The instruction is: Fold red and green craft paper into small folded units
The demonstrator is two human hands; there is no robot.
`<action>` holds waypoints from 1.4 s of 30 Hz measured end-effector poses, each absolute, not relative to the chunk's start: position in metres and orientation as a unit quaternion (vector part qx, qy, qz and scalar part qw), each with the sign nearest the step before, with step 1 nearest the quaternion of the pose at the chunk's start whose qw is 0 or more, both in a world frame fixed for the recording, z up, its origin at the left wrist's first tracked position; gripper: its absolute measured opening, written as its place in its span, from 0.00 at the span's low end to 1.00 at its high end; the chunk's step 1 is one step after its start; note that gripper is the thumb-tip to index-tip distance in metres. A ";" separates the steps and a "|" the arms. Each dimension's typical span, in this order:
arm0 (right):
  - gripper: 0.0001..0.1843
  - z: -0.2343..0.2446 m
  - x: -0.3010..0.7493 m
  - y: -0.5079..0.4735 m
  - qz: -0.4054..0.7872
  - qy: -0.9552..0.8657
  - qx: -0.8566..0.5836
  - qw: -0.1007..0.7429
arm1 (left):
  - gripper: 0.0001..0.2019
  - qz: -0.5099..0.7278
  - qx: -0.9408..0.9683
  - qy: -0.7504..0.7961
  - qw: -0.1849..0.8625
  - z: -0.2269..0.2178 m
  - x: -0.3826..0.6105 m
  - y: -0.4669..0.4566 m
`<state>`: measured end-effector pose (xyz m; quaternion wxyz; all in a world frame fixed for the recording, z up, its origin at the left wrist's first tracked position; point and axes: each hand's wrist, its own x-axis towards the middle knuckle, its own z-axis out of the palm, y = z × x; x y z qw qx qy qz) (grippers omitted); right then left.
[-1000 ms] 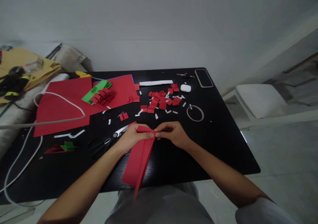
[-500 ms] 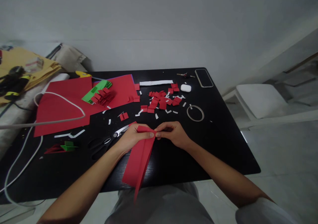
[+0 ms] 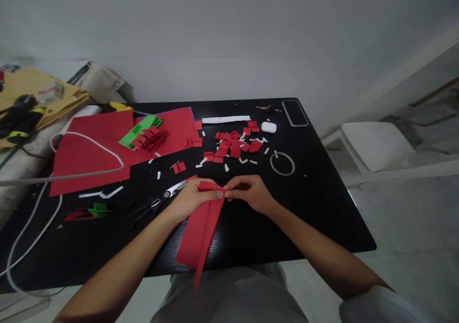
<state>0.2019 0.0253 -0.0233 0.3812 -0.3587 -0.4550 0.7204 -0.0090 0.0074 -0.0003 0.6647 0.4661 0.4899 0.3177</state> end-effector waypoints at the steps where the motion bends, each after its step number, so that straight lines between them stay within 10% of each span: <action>1: 0.12 -0.023 0.202 0.025 0.719 -0.456 -0.360 0.381 | 0.10 0.318 0.465 0.491 0.664 -0.001 -0.009 0.007; 42: 0.15 -0.021 0.203 0.024 0.716 -0.463 -0.365 0.374 | 0.14 0.317 0.452 0.499 0.668 -0.002 -0.009 0.006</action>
